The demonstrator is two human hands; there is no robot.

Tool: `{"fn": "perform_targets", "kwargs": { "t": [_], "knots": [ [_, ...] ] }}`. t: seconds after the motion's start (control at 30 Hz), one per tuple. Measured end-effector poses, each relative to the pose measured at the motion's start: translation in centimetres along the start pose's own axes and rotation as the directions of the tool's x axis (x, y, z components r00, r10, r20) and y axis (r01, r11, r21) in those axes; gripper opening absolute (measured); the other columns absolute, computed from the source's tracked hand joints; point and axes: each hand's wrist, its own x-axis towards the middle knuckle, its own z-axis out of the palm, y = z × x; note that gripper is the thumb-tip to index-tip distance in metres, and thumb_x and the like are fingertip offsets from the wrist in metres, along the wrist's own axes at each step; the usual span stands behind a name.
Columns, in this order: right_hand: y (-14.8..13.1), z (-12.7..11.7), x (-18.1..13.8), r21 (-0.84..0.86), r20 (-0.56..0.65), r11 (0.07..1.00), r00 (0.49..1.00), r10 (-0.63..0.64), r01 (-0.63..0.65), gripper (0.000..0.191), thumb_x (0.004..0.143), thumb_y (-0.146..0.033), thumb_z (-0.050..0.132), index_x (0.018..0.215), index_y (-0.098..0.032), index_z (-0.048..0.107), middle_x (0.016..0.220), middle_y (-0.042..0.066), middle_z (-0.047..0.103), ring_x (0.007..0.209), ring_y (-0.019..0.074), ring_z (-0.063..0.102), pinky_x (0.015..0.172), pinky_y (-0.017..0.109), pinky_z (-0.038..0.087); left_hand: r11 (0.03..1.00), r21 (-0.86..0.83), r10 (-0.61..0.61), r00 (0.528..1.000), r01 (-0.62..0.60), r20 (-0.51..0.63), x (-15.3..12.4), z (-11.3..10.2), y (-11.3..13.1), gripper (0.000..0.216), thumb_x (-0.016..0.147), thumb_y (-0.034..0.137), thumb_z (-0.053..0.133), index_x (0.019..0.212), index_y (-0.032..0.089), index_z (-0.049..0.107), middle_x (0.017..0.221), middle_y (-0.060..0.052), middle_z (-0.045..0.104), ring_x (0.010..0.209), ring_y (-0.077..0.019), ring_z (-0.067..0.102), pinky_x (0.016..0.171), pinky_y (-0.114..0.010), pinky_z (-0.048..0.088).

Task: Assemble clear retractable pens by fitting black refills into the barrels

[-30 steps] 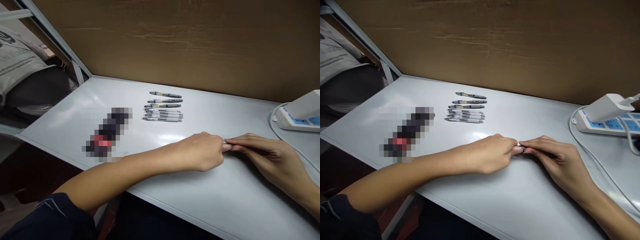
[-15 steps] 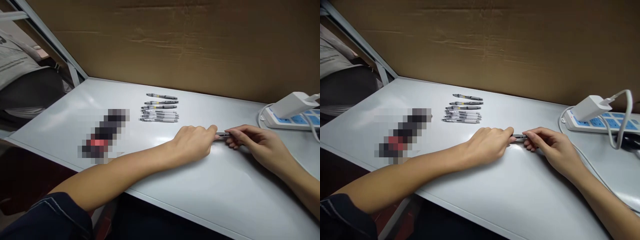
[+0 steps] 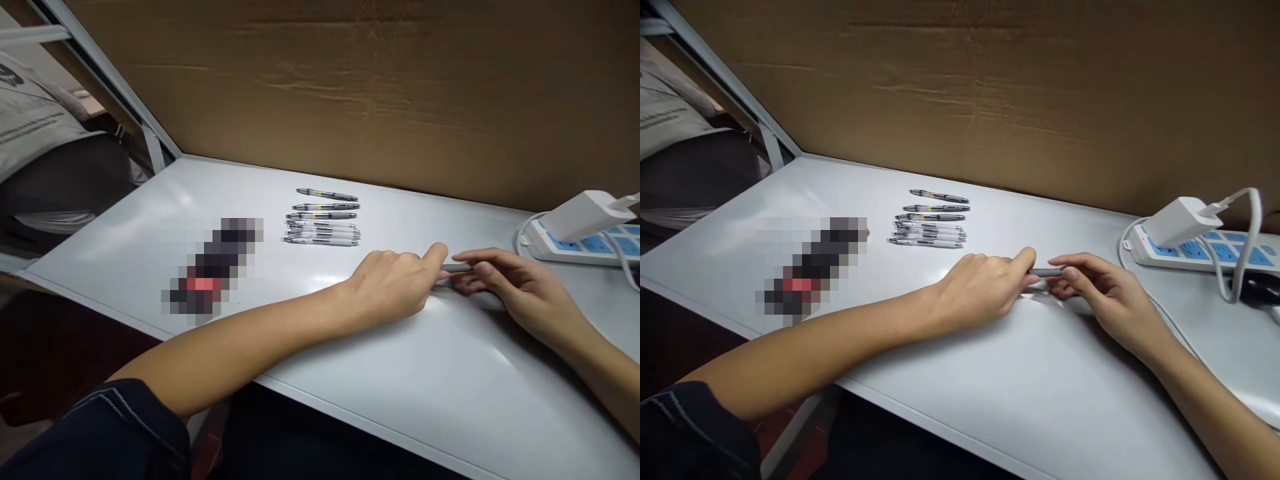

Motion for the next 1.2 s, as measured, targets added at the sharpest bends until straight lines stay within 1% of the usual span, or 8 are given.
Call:
{"fn": "perform_targets", "kwargs": {
  "t": [0.1,0.3,0.43,0.6,0.83,0.97,1.1,1.2],
  "knots": [
    [-0.1,-0.1,0.0,-0.013,0.024,1.000,1.000,-0.003,0.003,0.042,0.095,-0.061,0.062,0.086,-0.023,0.075,0.078,0.008,0.076,0.072,0.0224,0.071,0.070,0.036,0.061,1.000,0.015,0.003,1.000,-0.003,-0.014,0.1,0.2,0.0,0.028,0.109,0.036,0.032,0.125,0.020,0.050,0.081,-0.006,0.073,0.073,-0.0264,0.071,0.067,-0.033,0.047],
    [-0.1,-0.2,-0.1,-0.010,0.000,1.000,1.000,-0.001,0.001,0.042,0.083,-0.057,0.078,0.115,-0.030,0.074,0.101,0.005,0.079,0.091,0.0253,0.075,0.081,0.039,0.062,0.999,0.040,0.008,0.999,-0.006,-0.034,0.0,0.2,-0.2,0.029,0.109,0.034,0.034,0.124,0.016,0.051,0.079,-0.008,0.073,0.070,-0.0284,0.070,0.066,-0.035,0.048],
    [0.0,-0.2,0.0,0.016,0.005,1.000,1.000,0.022,-0.023,0.037,0.090,-0.060,0.070,0.103,-0.027,0.076,0.083,0.005,0.077,0.078,0.0240,0.074,0.075,0.041,0.063,0.999,0.048,0.021,1.000,-0.020,-0.018,-0.1,0.4,-0.2,0.028,0.109,0.037,0.038,0.124,0.018,0.052,0.081,-0.008,0.074,0.073,-0.0278,0.071,0.069,-0.035,0.049],
    [0.0,0.0,-0.2,-0.051,-0.066,0.992,0.991,-0.115,0.112,0.032,0.082,-0.055,0.080,0.096,-0.027,0.078,0.103,0.007,0.079,0.099,0.0298,0.073,0.087,0.047,0.061,0.999,0.047,0.012,1.000,-0.012,-0.006,0.2,0.6,-0.7,0.026,0.108,0.035,0.037,0.122,0.018,0.052,0.081,-0.007,0.074,0.070,-0.0282,0.071,0.066,-0.035,0.048],
    [0.2,-0.2,-0.2,-0.149,0.093,0.983,0.991,-0.096,0.109,0.033,0.092,-0.057,0.067,0.106,-0.030,0.080,0.109,0.005,0.080,0.098,0.0307,0.075,0.082,0.045,0.063,0.994,0.044,0.102,0.995,-0.102,0.007,0.3,0.8,-0.6,0.035,0.109,0.048,0.036,0.119,0.020,0.054,0.082,-0.004,0.073,0.066,-0.0258,0.068,0.059,-0.033,0.043],
    [0.2,0.0,-0.4,-0.119,0.014,0.972,0.980,-0.200,0.201,0.024,0.085,-0.051,0.078,0.095,-0.029,0.082,0.099,0.004,0.081,0.091,0.0298,0.077,0.082,0.047,0.064,0.995,0.025,0.099,0.994,-0.101,0.050,0.7,0.9,-0.4,0.031,0.109,0.042,0.039,0.117,0.018,0.056,0.089,-0.006,0.074,0.068,-0.0235,0.067,0.059,-0.031,0.041],
    [-0.1,0.2,-0.6,-0.060,-0.103,0.921,0.915,-0.389,0.385,0.011,0.083,-0.038,0.083,0.087,-0.029,0.080,0.090,0.002,0.080,0.086,0.0259,0.077,0.079,0.043,0.064,1.000,0.026,-0.004,0.996,0.002,0.085,0.4,-0.3,-0.2,0.036,0.109,0.039,0.035,0.109,0.018,0.064,0.089,-0.008,0.074,0.071,-0.0243,0.067,0.059,-0.032,0.040],
    [-0.4,0.4,-0.7,-0.113,-0.047,0.881,0.883,-0.466,0.459,0.008,0.086,-0.034,0.080,0.093,-0.029,0.080,0.094,0.003,0.080,0.086,0.0249,0.076,0.077,0.040,0.063,0.996,0.021,-0.092,0.991,0.091,0.095,-1.7,-1.4,0.1,0.041,0.109,0.039,0.034,0.100,0.019,0.068,0.085,-0.007,0.072,0.070,-0.0231,0.065,0.060,-0.032,0.040]
  ]
}}
